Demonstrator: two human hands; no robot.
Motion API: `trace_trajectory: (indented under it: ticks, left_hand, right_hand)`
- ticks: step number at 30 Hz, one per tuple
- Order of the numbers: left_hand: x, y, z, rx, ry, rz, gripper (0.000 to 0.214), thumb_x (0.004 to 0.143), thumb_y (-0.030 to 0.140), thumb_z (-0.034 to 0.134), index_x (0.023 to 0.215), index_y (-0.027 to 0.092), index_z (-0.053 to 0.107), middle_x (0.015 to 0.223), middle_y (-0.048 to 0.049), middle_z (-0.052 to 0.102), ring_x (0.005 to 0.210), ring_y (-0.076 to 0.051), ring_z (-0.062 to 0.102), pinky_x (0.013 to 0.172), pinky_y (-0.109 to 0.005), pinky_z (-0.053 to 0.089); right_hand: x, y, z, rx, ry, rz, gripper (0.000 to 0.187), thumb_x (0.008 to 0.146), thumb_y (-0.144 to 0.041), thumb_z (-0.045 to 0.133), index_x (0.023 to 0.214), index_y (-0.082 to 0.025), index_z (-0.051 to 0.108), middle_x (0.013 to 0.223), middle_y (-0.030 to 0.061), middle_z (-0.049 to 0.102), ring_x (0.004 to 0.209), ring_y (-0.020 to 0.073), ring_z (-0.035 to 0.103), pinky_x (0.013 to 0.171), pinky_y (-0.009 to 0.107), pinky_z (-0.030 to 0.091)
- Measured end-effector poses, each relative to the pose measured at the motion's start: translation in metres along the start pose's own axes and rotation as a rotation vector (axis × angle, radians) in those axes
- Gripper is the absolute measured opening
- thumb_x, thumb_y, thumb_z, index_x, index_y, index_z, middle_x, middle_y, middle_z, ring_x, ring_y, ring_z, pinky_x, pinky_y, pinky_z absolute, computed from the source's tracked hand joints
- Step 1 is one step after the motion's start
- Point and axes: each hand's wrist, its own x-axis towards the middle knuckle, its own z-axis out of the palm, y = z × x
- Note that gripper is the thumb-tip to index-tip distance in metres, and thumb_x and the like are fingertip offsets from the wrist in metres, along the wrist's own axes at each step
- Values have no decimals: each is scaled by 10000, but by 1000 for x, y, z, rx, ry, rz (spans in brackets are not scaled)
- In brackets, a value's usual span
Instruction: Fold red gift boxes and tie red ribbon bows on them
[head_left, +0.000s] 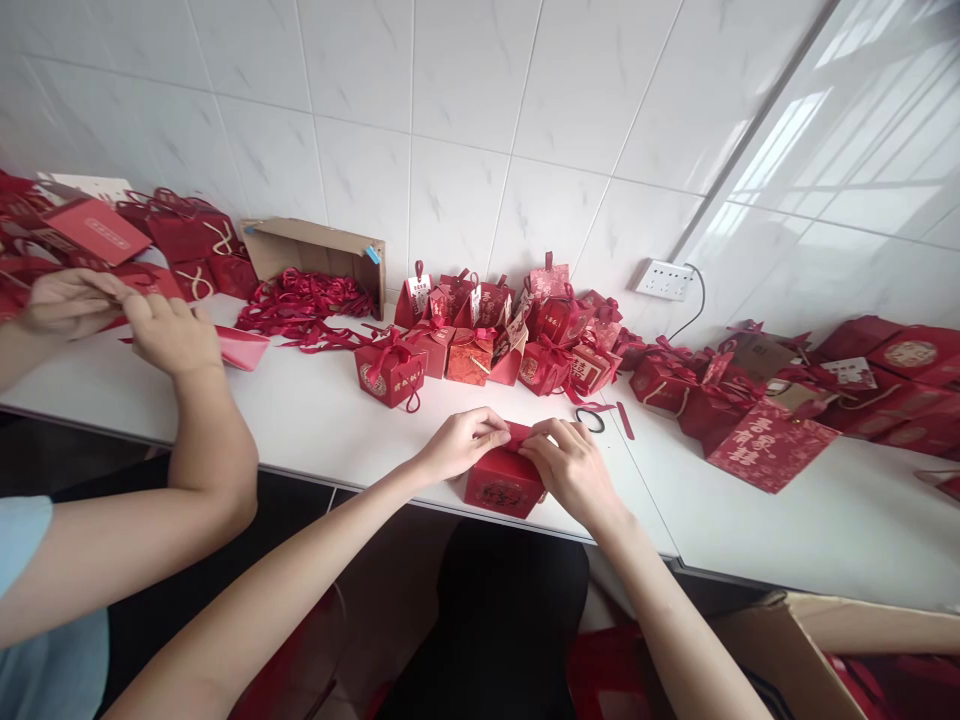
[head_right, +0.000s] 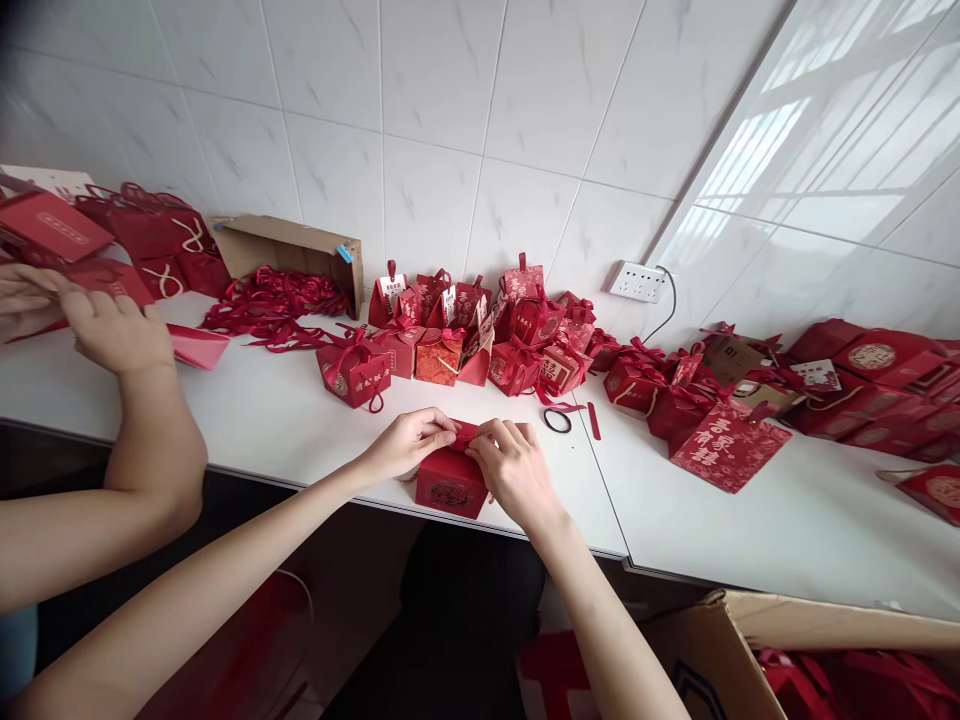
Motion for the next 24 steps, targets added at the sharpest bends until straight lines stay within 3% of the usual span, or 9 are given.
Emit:
trace_trajectory:
  ticks: [10,17,20,24]
  left_hand:
    - [-2,-1,-2,10,10,0,206,807,352,579,818,147,582,833,-46,676,796,-173,648,732,-269,491]
    - [-5,1,2,40,82,-12,185,770,317,638,819,138,635,830,-49,678,773,-159,641,733,-256,497]
    - [-12,0,7,112,151,44,139,754,283,666,775,146,670,832,-50,667,774,-151,623,750,-252,488]
    - [-23,-7,28,143,337,73,95,694,246,736,712,165,690,758,-40,668,813,-164,602,848,-285,440]
  right_hand:
    - [-2,2,-2,48,-19,14,190,915,-178,459,866,-177,642,864,65,630,723,158,565,695,307,403]
    - [-6,-1,-3,127,20,37,189,909,-204,467,837,-174,639,856,66,639,711,146,581,697,296,446]
    - [-14,-6,-2,142,35,62,224,916,-250,443,827,-189,640,846,65,638,685,145,599,640,262,488]
    - [-39,-4,10,237,36,117,255,918,-339,422,884,-223,647,894,50,654,711,121,659,595,170,519]
